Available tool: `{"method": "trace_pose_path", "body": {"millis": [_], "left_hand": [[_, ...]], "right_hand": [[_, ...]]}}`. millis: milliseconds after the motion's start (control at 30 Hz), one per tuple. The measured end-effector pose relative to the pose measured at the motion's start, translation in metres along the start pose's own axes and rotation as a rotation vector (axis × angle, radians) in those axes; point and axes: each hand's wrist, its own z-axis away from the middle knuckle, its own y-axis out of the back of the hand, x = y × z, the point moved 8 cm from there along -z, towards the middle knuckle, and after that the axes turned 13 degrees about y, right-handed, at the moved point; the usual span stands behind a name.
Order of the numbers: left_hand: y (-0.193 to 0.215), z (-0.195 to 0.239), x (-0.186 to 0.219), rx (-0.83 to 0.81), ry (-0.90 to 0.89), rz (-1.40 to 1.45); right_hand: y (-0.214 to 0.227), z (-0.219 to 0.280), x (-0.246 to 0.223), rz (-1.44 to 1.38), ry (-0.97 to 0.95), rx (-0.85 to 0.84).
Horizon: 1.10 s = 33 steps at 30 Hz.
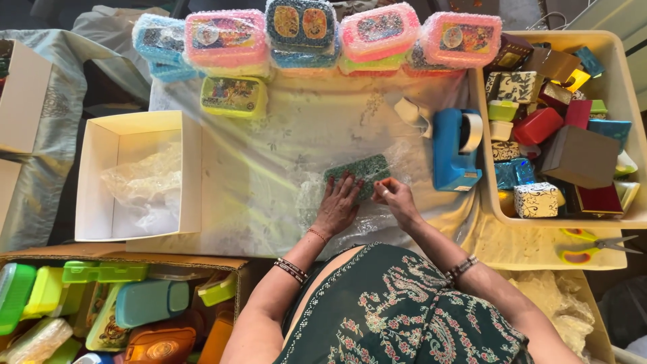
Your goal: The person wraps a small green container in bubble wrap and secures it with tape. They then place the wrapped item on a table with other wrapped containers. Next, they pick up a clear plastic container, wipe it with a cloth, and place it on the table.
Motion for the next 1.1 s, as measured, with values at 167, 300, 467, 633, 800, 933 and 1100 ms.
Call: {"method": "trace_pose_path", "body": {"millis": [167,300,467,633,800,933,1100], "left_hand": [[0.010,0.004,0.001,0.001,-0.014,-0.015],[0.012,0.004,0.002,0.007,-0.002,0.002],[0.016,0.002,0.001,0.008,0.028,0.084],[0.028,-0.005,0.008,0.036,0.039,0.054],[0.020,-0.017,0.006,0.043,0.053,-0.057],[0.017,-0.020,0.008,0.022,0.060,-0.151],[0.016,-0.019,0.008,0.025,0.046,-0.203]], "right_hand": [[-0.027,-0.036,0.021,-0.124,-0.043,0.074],[-0.018,-0.044,0.057,0.031,-0.167,0.205],[-0.023,-0.040,0.025,0.273,-0.224,0.228],[-0.020,-0.040,0.019,0.422,-0.363,0.188],[-0.018,-0.047,0.012,0.576,-0.364,0.064],[-0.023,-0.042,-0.018,0.910,-0.386,-0.090],[-0.018,-0.022,-0.015,0.934,-0.386,-0.125]]}}
